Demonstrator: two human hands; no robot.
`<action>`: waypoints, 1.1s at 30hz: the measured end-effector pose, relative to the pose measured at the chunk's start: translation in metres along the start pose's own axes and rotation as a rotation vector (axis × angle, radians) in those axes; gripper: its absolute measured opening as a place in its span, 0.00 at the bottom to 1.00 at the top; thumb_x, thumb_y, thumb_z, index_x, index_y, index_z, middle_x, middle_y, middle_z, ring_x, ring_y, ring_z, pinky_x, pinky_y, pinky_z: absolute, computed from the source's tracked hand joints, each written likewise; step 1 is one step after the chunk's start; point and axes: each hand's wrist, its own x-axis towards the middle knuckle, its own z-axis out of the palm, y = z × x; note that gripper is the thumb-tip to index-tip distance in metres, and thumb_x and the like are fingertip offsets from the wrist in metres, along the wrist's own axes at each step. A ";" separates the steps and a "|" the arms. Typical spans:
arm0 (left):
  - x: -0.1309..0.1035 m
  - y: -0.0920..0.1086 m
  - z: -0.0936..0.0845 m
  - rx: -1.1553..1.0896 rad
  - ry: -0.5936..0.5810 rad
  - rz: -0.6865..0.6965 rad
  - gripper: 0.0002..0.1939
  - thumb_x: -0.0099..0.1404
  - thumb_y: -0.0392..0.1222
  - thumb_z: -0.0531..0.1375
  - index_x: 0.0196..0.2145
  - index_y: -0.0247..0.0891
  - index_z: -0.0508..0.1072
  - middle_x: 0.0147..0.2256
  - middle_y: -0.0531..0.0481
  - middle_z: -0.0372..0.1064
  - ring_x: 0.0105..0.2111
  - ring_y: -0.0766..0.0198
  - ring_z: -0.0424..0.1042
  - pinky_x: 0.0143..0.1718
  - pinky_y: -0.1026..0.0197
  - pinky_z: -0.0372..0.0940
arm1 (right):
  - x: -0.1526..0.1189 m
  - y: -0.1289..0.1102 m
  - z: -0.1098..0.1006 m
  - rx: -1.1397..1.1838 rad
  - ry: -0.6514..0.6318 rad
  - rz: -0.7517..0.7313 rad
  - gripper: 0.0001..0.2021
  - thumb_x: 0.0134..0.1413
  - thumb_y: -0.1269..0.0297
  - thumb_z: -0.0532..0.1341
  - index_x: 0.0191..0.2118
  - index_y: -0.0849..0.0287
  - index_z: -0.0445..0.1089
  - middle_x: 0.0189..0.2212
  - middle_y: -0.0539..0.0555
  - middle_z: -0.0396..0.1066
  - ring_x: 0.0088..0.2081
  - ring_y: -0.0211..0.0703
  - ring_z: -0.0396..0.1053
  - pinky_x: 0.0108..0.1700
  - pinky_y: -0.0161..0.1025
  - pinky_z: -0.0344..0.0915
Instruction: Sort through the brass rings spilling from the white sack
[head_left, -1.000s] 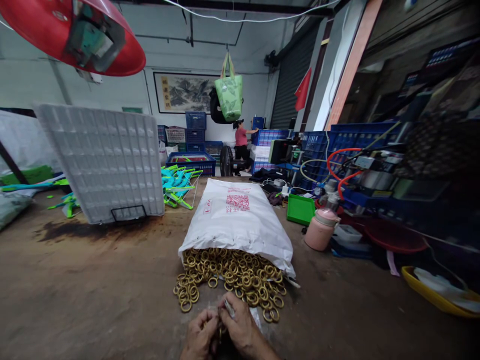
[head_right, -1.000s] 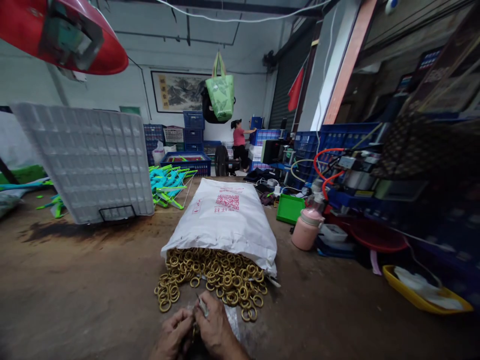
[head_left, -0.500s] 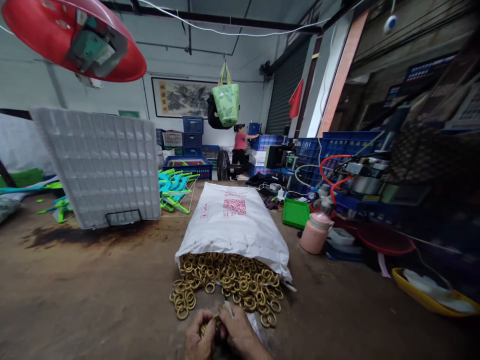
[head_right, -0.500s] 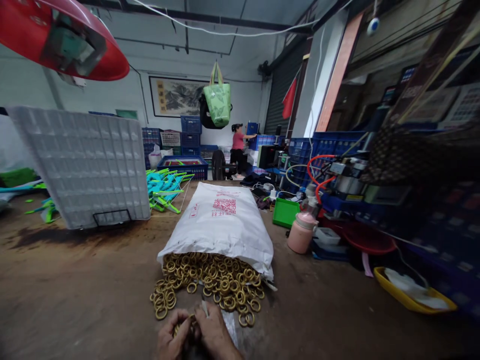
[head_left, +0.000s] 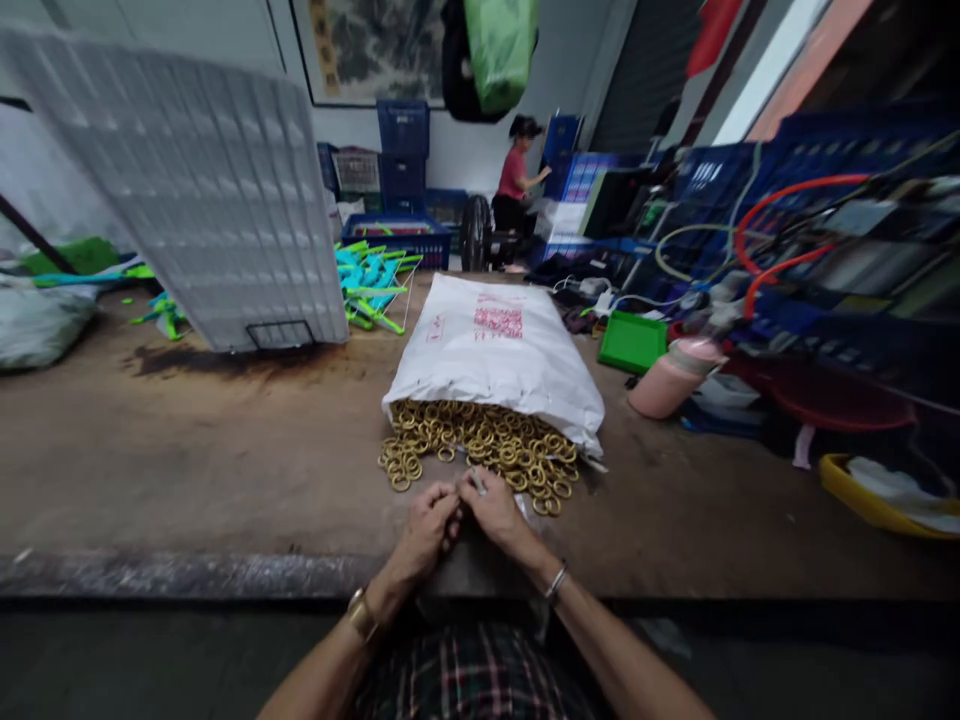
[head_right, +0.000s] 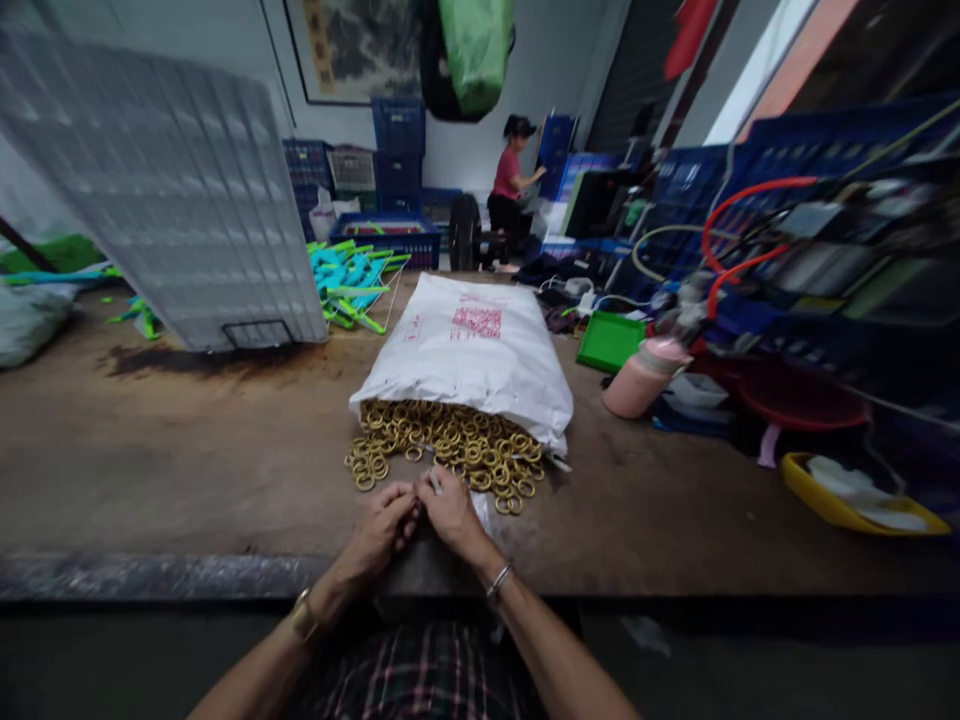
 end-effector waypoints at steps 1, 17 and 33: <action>-0.001 0.001 0.000 -0.040 0.005 -0.012 0.14 0.54 0.52 0.56 0.28 0.38 0.62 0.18 0.59 0.58 0.14 0.76 0.52 0.13 0.72 0.46 | 0.000 -0.001 -0.001 0.007 -0.009 0.002 0.09 0.48 0.60 0.52 0.25 0.59 0.62 0.21 0.46 0.60 0.26 0.35 0.57 0.31 0.32 0.54; 0.001 -0.003 -0.004 -0.154 0.047 0.046 0.13 0.55 0.51 0.57 0.27 0.38 0.63 0.18 0.59 0.58 0.13 0.76 0.52 0.13 0.72 0.46 | -0.010 0.005 -0.010 -0.487 -0.113 -0.187 0.08 0.48 0.73 0.49 0.29 0.58 0.64 0.23 0.50 0.65 0.25 0.37 0.59 0.28 0.33 0.49; -0.001 -0.003 -0.008 0.007 0.065 0.062 0.12 0.57 0.49 0.55 0.25 0.38 0.61 0.16 0.60 0.56 0.14 0.75 0.51 0.16 0.71 0.47 | -0.011 -0.001 -0.004 -0.728 -0.298 -0.118 0.18 0.43 0.77 0.49 0.42 0.61 0.63 0.29 0.55 0.71 0.29 0.41 0.65 0.29 0.35 0.50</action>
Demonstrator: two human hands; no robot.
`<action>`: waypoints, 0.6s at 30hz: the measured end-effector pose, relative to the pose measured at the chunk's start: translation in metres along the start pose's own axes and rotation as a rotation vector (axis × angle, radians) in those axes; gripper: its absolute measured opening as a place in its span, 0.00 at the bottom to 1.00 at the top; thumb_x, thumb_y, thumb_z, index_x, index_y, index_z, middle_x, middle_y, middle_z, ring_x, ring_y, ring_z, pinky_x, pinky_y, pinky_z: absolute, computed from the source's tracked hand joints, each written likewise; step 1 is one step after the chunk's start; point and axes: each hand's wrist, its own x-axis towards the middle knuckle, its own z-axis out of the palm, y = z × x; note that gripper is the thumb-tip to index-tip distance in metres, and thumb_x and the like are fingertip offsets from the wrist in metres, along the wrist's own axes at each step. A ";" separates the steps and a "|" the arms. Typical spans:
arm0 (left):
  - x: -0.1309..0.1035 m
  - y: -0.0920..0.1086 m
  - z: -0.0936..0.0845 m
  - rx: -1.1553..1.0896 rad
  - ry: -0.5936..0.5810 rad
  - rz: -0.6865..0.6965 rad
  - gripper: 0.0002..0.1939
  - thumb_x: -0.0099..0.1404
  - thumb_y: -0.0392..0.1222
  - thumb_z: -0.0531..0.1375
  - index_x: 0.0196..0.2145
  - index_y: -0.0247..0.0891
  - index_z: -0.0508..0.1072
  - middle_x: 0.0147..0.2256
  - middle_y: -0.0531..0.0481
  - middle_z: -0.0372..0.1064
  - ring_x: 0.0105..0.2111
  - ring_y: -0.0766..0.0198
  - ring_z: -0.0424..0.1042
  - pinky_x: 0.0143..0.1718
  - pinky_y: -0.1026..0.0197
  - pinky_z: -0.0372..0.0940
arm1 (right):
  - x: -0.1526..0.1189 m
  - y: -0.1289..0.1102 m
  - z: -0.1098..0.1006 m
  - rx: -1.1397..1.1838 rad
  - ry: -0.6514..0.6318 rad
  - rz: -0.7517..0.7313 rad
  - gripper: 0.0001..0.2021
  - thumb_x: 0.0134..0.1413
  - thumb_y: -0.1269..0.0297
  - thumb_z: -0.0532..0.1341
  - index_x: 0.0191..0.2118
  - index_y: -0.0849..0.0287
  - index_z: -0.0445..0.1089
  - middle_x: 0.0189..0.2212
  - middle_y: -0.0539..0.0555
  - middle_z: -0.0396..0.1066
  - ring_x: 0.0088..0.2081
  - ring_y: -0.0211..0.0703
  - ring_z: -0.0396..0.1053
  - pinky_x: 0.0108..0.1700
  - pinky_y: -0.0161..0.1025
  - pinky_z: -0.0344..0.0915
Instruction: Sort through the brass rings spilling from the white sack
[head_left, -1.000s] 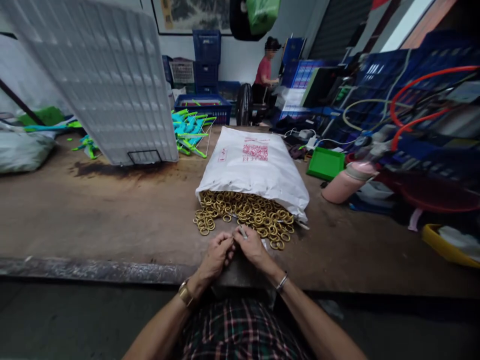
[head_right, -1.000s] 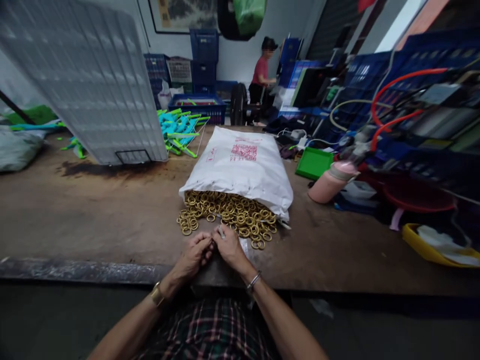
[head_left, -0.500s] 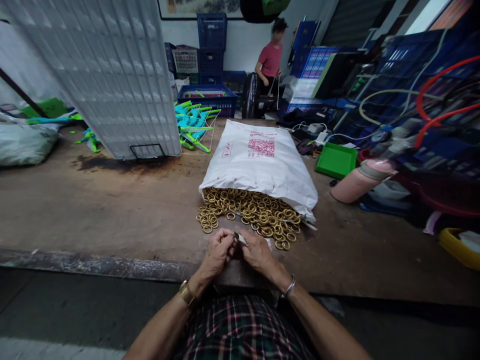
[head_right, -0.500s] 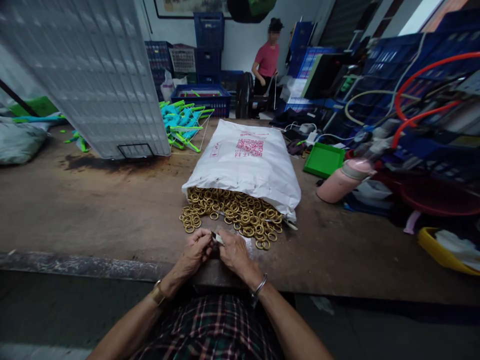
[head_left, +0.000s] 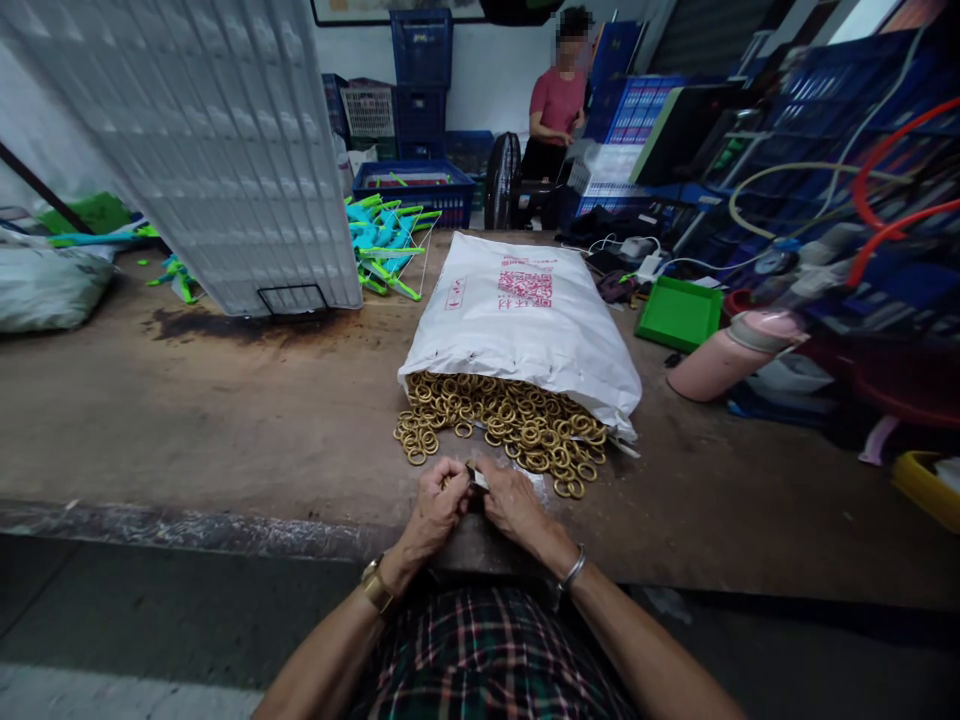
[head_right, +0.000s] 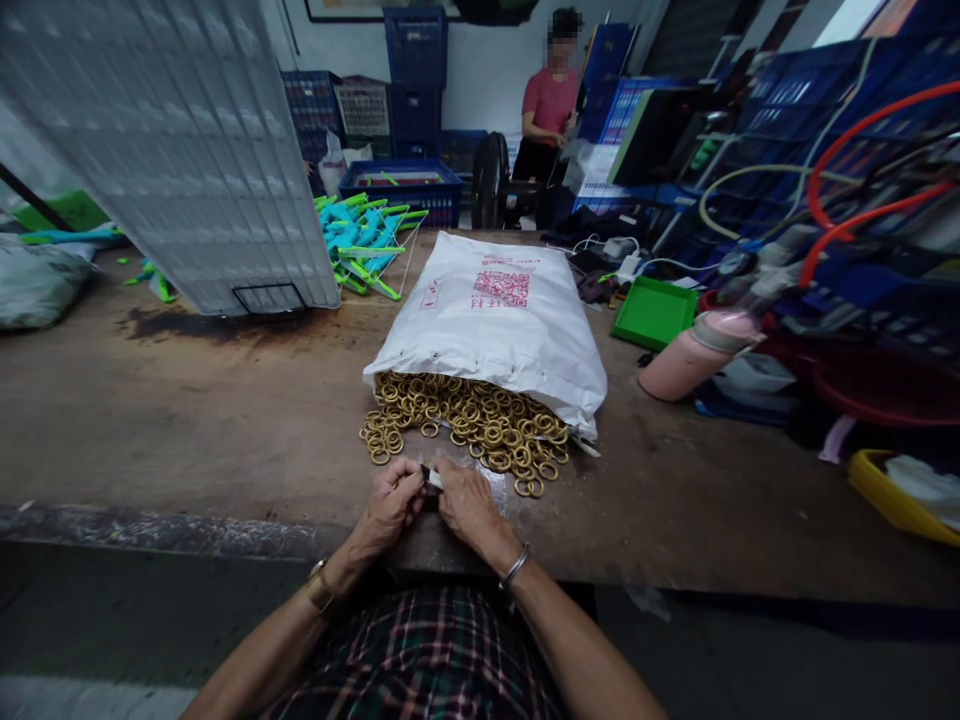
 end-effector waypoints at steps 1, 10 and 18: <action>0.000 -0.001 -0.002 -0.003 -0.012 -0.003 0.13 0.57 0.50 0.55 0.25 0.38 0.61 0.15 0.60 0.55 0.14 0.75 0.51 0.16 0.71 0.47 | 0.000 -0.002 0.000 -0.010 -0.011 0.010 0.17 0.44 0.77 0.49 0.42 0.61 0.64 0.28 0.55 0.71 0.29 0.41 0.65 0.29 0.36 0.49; -0.014 0.013 -0.002 -0.182 -0.104 -0.094 0.15 0.55 0.52 0.58 0.26 0.38 0.60 0.20 0.59 0.58 0.14 0.76 0.53 0.12 0.72 0.44 | 0.021 0.008 -0.002 0.053 0.088 0.156 0.11 0.49 0.74 0.49 0.36 0.62 0.65 0.27 0.56 0.69 0.27 0.40 0.64 0.29 0.35 0.51; 0.010 -0.009 0.002 -0.403 -0.009 -0.220 0.26 0.44 0.63 0.62 0.26 0.39 0.58 0.20 0.60 0.58 0.12 0.78 0.52 0.12 0.72 0.39 | 0.031 0.008 0.022 0.880 0.085 0.184 0.18 0.54 0.53 0.47 0.23 0.59 0.64 0.19 0.48 0.64 0.25 0.36 0.61 0.29 0.32 0.57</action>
